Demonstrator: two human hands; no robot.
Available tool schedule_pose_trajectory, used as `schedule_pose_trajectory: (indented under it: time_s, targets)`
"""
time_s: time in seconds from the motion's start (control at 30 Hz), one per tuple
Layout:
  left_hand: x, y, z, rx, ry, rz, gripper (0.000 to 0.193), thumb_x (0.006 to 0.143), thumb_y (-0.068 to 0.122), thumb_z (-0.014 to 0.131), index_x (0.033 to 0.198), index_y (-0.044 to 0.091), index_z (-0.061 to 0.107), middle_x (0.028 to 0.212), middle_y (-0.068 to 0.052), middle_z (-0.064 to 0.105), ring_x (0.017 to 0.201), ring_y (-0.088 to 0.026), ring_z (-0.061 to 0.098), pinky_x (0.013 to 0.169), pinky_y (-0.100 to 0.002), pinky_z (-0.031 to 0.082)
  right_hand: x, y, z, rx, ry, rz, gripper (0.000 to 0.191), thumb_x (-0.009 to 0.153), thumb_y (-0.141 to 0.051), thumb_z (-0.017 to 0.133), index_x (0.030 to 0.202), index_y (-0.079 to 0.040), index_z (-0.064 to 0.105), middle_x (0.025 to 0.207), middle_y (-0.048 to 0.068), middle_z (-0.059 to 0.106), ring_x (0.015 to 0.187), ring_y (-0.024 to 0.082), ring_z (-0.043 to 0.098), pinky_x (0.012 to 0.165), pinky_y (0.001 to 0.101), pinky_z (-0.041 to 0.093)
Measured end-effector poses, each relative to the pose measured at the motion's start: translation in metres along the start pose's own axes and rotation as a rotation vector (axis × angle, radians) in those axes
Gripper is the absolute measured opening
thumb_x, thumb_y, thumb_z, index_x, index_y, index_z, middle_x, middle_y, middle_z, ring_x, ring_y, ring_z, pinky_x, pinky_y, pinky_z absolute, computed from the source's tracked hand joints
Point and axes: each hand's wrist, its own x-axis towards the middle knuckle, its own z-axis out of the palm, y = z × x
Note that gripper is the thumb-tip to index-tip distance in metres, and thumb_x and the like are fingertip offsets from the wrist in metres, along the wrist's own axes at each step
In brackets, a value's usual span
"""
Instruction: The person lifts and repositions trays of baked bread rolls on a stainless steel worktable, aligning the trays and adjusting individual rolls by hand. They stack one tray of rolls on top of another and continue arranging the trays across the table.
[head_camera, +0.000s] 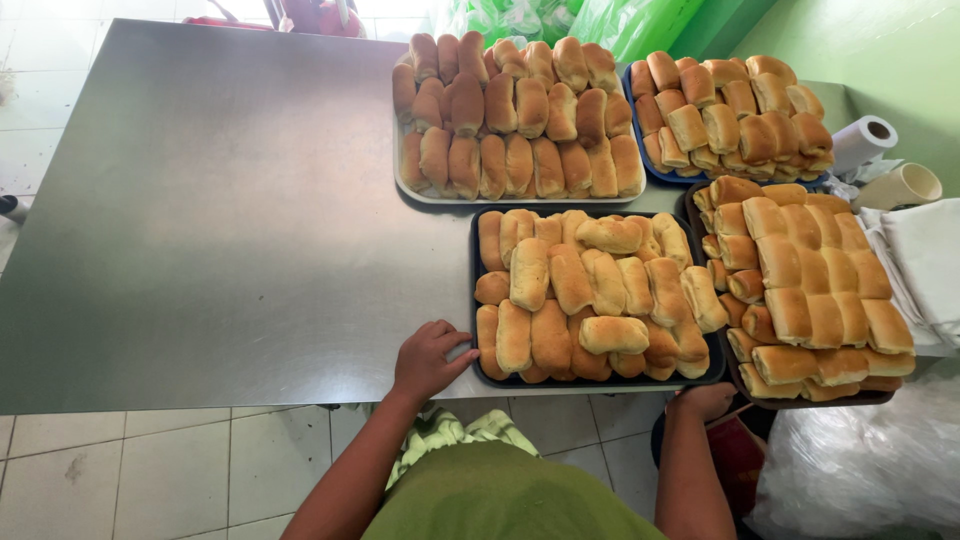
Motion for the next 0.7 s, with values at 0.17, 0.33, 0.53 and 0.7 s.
schedule_pose_trajectory:
  time_s: [0.17,0.33,0.53,0.7]
  targets:
    - [0.001,0.002,-0.002,0.011,-0.023,0.011,0.024,0.078,0.034,0.08,0.095,0.016,0.078,0.087,0.001,0.066,0.085,-0.021,0.065,0.069,-0.038,0.053,-0.003,-0.001,-0.002,0.017,0.005,-0.027,0.061,0.098,-0.044,0.027,0.144,-0.011,0.048,0.137,0.009,0.06,0.111,0.027,0.065,0.088,0.0411,0.055]
    - [0.003,-0.001,-0.006,-0.018,0.0,0.05,0.023,0.079,0.031,0.078,0.097,0.016,0.077,0.088,0.0,0.065,0.087,-0.022,0.065,0.071,-0.039,0.053,-0.003,0.004,-0.001,0.07,-0.04,-0.114,0.061,0.099,-0.041,0.029,0.139,-0.003,0.056,0.135,0.012,0.063,0.114,0.029,0.066,0.092,0.0404,0.055]
    - [0.009,0.0,-0.003,-0.005,-0.019,0.008,0.02,0.079,0.026,0.076,0.096,0.016,0.077,0.088,0.0,0.065,0.087,-0.023,0.065,0.072,-0.04,0.053,0.005,0.004,0.001,0.062,-0.021,-0.108,0.058,0.099,-0.041,0.031,0.137,-0.005,0.056,0.133,0.01,0.062,0.11,0.026,0.064,0.089,0.0383,0.053]
    - [0.014,0.002,0.001,-0.017,-0.012,-0.031,0.02,0.079,0.026,0.075,0.097,0.017,0.078,0.087,0.0,0.065,0.088,-0.023,0.065,0.071,-0.04,0.053,0.021,0.006,-0.001,0.053,-0.06,-0.102,0.057,0.101,-0.041,0.032,0.132,-0.003,0.06,0.126,0.011,0.065,0.096,0.026,0.064,0.074,0.0371,0.052]
